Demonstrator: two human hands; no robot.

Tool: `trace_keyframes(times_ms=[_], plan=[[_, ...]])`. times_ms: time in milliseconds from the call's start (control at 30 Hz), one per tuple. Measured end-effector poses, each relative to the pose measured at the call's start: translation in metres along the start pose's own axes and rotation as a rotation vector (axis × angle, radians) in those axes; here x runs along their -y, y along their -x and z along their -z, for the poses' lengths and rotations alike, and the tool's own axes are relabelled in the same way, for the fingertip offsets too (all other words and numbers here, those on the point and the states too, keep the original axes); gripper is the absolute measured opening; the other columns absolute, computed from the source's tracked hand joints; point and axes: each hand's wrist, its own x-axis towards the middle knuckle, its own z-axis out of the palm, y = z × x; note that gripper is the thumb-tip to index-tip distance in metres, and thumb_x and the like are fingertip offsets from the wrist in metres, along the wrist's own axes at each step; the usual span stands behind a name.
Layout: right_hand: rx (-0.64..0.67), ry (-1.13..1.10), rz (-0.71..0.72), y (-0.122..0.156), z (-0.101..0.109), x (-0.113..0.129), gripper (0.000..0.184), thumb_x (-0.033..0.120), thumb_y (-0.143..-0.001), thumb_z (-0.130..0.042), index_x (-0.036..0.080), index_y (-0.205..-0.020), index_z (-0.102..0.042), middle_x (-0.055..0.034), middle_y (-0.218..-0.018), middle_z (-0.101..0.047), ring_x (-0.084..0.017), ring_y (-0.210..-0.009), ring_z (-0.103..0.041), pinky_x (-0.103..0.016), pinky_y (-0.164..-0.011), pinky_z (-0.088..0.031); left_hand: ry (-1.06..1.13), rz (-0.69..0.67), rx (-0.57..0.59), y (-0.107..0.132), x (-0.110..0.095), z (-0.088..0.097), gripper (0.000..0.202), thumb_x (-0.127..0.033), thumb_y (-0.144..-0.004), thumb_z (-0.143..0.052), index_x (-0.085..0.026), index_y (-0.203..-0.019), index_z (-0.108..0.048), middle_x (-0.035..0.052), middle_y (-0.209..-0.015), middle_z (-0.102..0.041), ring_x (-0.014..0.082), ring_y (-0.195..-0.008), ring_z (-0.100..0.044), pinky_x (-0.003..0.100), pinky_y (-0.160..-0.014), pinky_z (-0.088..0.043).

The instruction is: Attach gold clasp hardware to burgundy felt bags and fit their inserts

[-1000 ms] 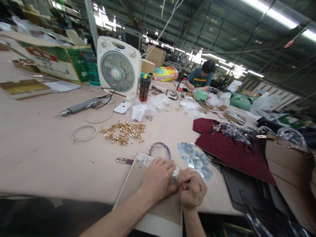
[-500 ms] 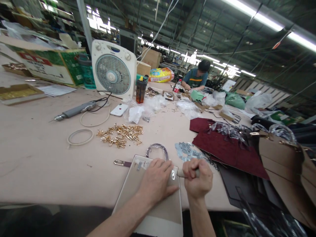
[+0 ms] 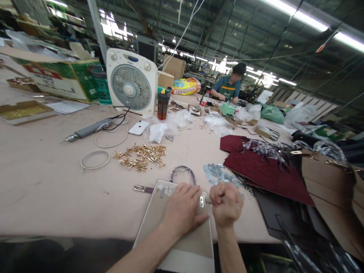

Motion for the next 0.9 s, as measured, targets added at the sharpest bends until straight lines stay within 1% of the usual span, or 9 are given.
trace_keyframes(times_ms=[133,200,300,400,500,633,733,833,900], plan=[[0.030,0.032,-0.161,0.002,0.006,-0.025,0.044,0.044,-0.101,-0.059,0.022,-0.065,-0.049,0.0081,-0.051,-0.036,-0.007,-0.039,-0.030,-0.020,-0.037,-0.024,0.013,0.013,-0.001,-0.001,0.000,-0.003,0.059,-0.052,-0.087,-0.074,-0.019,-0.134,-0.058,0.0104,-0.141,-0.064,0.0315,-0.128,-0.057,0.052,-0.118,-0.038],[0.020,0.020,-0.173,0.003,0.009,-0.031,0.043,0.044,-0.102,-0.059,0.021,-0.067,-0.050,0.0081,-0.051,-0.037,-0.007,-0.040,-0.031,-0.020,-0.037,-0.024,0.032,0.018,0.007,-0.001,0.001,0.001,0.070,-0.052,-0.084,-0.077,-0.017,-0.140,-0.054,0.0125,-0.145,-0.061,0.0320,-0.132,-0.055,0.053,-0.120,-0.038],[-0.020,0.029,-0.137,0.008,0.011,-0.031,0.041,0.043,-0.102,-0.059,0.021,-0.068,-0.051,0.0074,-0.052,-0.039,-0.007,-0.041,-0.034,-0.019,-0.037,-0.025,0.074,0.008,-0.018,0.006,0.010,0.016,0.077,-0.035,-0.084,-0.079,-0.016,-0.150,-0.043,0.0123,-0.155,-0.052,0.0290,-0.143,-0.046,0.048,-0.123,-0.039],[-0.088,0.041,-0.082,0.013,0.011,-0.029,0.039,0.043,-0.101,-0.061,0.020,-0.070,-0.053,0.0064,-0.054,-0.043,-0.007,-0.041,-0.038,-0.019,-0.038,-0.026,0.085,0.028,-0.088,0.018,0.025,0.037,0.064,-0.019,-0.087,-0.075,-0.020,-0.145,-0.047,0.0090,-0.155,-0.052,0.0266,-0.148,-0.040,0.047,-0.124,-0.037],[-0.098,0.027,-0.118,0.010,0.009,-0.023,0.038,0.044,-0.099,-0.063,0.020,-0.071,-0.055,0.0059,-0.055,-0.045,-0.007,-0.041,-0.039,-0.019,-0.038,-0.026,0.112,0.068,-0.140,0.032,0.041,0.049,0.045,-0.018,-0.090,-0.074,-0.022,-0.131,-0.057,0.0073,-0.144,-0.060,0.0254,-0.139,-0.048,0.047,-0.121,-0.040],[-0.141,-0.128,-0.141,-0.004,-0.004,-0.007,0.036,0.041,-0.097,-0.063,0.019,-0.069,-0.054,0.0077,-0.052,-0.041,-0.005,-0.039,-0.033,-0.019,-0.039,-0.027,0.151,0.036,-0.115,0.043,0.050,0.045,0.034,-0.024,-0.093,-0.074,-0.026,-0.125,-0.064,0.0039,-0.133,-0.066,0.0249,-0.128,-0.054,0.048,-0.113,-0.046],[-0.090,-0.239,-0.222,-0.013,-0.022,0.002,0.036,0.041,-0.096,-0.063,0.020,-0.069,-0.054,0.0089,-0.052,-0.038,-0.005,-0.038,-0.029,-0.018,-0.039,-0.028,0.179,0.067,-0.127,0.042,0.050,0.038,0.023,-0.029,-0.097,-0.069,-0.029,-0.120,-0.068,0.0024,-0.129,-0.068,0.0245,-0.123,-0.057,0.047,-0.108,-0.047],[-0.009,-0.221,-0.341,-0.017,-0.038,-0.006,0.036,0.043,-0.094,-0.066,0.020,-0.069,-0.055,0.0089,-0.051,-0.038,-0.004,-0.037,-0.030,-0.017,-0.037,-0.025,0.218,0.126,-0.155,0.037,0.050,0.036,0.017,-0.027,-0.099,-0.066,-0.031,-0.115,-0.072,0.0005,-0.124,-0.070,0.0226,-0.118,-0.059,0.044,-0.105,-0.048],[0.005,-0.171,-0.366,-0.017,-0.045,-0.018,0.037,0.045,-0.092,-0.068,0.019,-0.069,-0.056,0.0087,-0.051,-0.040,-0.004,-0.036,-0.031,-0.017,-0.036,-0.024,0.249,0.168,-0.165,0.034,0.050,0.035,0.019,-0.024,-0.095,-0.070,-0.032,-0.112,-0.074,-0.0002,-0.123,-0.070,0.0225,-0.117,-0.059,0.043,-0.103,-0.048]])
